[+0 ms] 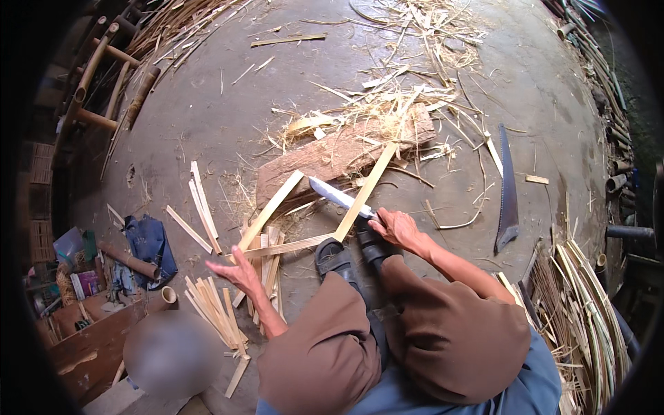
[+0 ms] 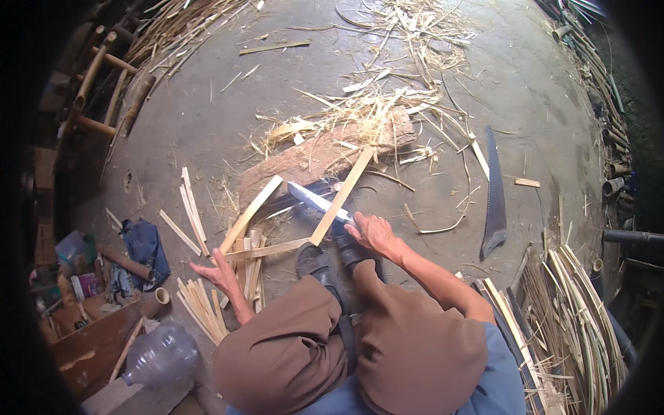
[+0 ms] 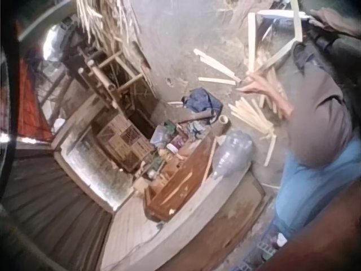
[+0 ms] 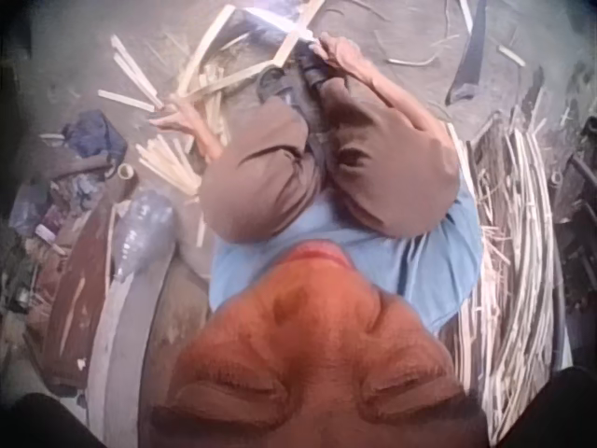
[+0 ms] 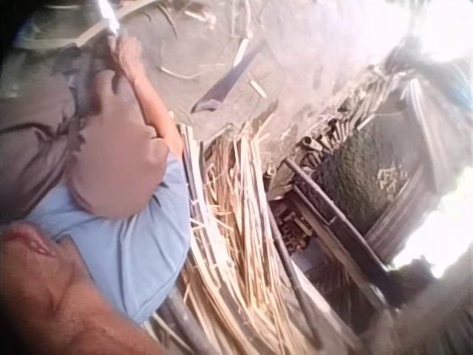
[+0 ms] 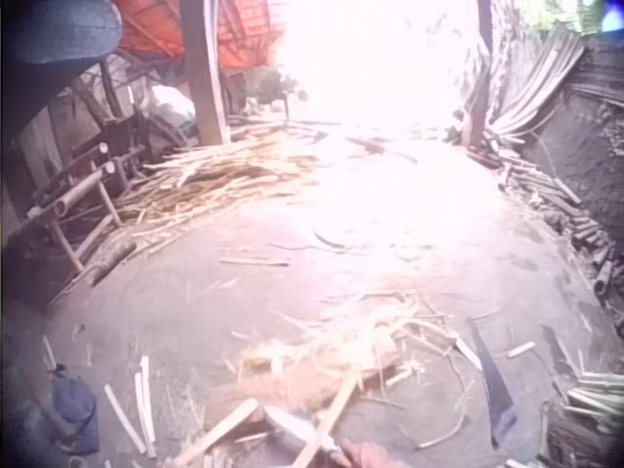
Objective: The person sits on the floor and uses a knife to shave thin strips from small wooden pieces. They repeatedly hold the wood, shave it, and place the finished pieces on the floor.
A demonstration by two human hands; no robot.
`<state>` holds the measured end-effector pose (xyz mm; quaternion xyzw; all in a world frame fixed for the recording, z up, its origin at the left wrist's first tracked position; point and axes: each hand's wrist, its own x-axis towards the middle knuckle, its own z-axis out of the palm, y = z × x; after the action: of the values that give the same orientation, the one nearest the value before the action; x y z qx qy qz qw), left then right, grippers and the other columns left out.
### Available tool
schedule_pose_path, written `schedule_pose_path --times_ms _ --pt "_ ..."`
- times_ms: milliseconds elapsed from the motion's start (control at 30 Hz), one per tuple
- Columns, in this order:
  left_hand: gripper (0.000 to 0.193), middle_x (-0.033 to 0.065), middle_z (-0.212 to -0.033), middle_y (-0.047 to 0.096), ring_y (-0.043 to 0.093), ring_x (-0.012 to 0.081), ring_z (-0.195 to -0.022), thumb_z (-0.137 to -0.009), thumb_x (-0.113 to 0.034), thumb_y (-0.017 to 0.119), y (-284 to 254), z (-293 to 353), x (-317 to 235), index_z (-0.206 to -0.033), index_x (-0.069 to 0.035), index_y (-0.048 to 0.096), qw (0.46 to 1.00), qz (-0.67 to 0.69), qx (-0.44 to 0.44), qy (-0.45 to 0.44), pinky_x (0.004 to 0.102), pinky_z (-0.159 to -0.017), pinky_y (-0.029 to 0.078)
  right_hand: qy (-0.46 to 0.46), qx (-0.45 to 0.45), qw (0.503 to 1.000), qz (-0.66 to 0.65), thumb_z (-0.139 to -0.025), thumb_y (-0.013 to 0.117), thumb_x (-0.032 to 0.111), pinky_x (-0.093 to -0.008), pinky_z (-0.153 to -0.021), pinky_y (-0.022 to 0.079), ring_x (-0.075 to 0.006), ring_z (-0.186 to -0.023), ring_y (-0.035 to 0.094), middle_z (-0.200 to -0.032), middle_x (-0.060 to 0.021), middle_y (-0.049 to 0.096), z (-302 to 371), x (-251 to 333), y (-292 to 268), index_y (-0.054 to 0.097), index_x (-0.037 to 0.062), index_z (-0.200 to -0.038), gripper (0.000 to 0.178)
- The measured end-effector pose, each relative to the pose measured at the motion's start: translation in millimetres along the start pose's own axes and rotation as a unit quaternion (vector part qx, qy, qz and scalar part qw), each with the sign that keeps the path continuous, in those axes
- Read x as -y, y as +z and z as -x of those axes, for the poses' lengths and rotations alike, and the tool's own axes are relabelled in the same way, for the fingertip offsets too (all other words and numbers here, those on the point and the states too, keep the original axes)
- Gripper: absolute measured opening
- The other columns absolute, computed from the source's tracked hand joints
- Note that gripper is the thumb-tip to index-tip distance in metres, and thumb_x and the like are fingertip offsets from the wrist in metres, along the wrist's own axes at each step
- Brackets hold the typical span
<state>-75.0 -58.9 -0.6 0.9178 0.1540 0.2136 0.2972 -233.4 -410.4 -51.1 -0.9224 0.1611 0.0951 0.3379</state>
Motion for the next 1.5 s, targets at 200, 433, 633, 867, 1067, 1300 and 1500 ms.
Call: schedule_pose_path --times_ms 200,433,633,867,1067,1300,1500 --pt "0.036 0.0194 -0.127 0.053 0.052 0.0312 -0.117 -0.091 -0.010 0.059 16 33 -37 -0.124 0.000 0.052 0.983 0.087 0.099 0.128 0.0423 -0.102 0.042 0.095 -0.110 0.975 -0.169 -0.097 0.052 0.041 -0.0476 -0.070 0.050 -0.0363 -0.076 0.062 -0.073 -0.0198 0.060 -32 -10 -24 0.063 0.0006 -0.086 0.044" --pt "0.034 0.0225 -0.108 0.063 0.060 0.0380 -0.101 -0.093 -0.022 0.058 80 108 -141 -0.117 0.003 0.058 0.850 0.172 0.406 0.289 0.0448 -0.091 0.047 0.139 -0.092 0.833 -0.527 -0.096 0.060 0.040 -0.0228 -0.062 0.048 -0.0056 -0.072 0.055 -0.075 0.0020 0.057 -89 -37 -9 0.062 0.0030 -0.091 0.038" --pt "0.040 0.0208 -0.069 0.060 0.059 0.0414 -0.065 -0.100 -0.039 0.050 80 122 -144 -0.090 -0.001 0.060 0.850 0.165 0.490 0.100 0.0473 -0.060 0.045 0.104 0.013 0.715 -0.691 -0.096 0.060 0.040 -0.0289 -0.076 0.056 -0.0069 -0.075 0.058 -0.079 0.0024 0.058 -71 21 -21 0.061 0.0054 -0.095 0.035" --pt "0.040 0.0088 -0.054 0.056 0.056 0.0178 -0.047 -0.098 -0.036 0.058 39 111 -128 -0.076 -0.003 0.059 0.824 0.235 0.504 0.112 0.0338 -0.047 0.042 0.115 -0.001 0.721 -0.683 -0.100 0.053 0.041 -0.0327 -0.070 0.053 -0.0125 -0.078 0.060 -0.088 -0.0030 0.062 -82 33 -61 0.059 0.0065 -0.094 0.035" --pt "0.031 0.0044 -0.056 0.058 0.055 0.0117 -0.050 -0.094 -0.031 0.064 12 112 -112 -0.081 -0.003 0.062 0.817 0.296 0.484 0.106 0.0300 -0.048 0.042 0.213 0.062 0.654 -0.724 -0.099 0.056 0.037 -0.0368 -0.080 0.049 -0.0149 -0.081 0.058 -0.085 0.0002 0.061 -88 60 -39 0.060 0.0103 -0.096 0.027" --pt "0.030 0.0166 -0.060 0.048 0.052 0.0309 -0.053 -0.092 -0.026 0.064 -8 124 -72 -0.078 -0.002 0.054 0.853 0.268 0.424 0.145 0.0400 -0.051 0.041 0.157 0.109 0.713 -0.674 -0.099 0.055 0.039 -0.0353 -0.063 0.046 -0.0127 -0.069 0.054 -0.078 0.0018 0.057 -83 61 -1 0.061 0.0123 -0.097 0.028" --pt "0.042 0.0178 -0.059 0.044 0.043 0.0331 -0.052 -0.093 -0.035 0.063 -30 129 -29 -0.072 -0.002 0.048 0.898 0.225 0.364 0.105 0.0423 -0.051 0.040 0.243 0.167 0.676 -0.675 -0.100 0.055 0.035 -0.0296 -0.068 0.049 -0.0121 -0.070 0.057 -0.078 0.0027 0.060 -55 122 10 0.062 0.0134 -0.098 0.022"
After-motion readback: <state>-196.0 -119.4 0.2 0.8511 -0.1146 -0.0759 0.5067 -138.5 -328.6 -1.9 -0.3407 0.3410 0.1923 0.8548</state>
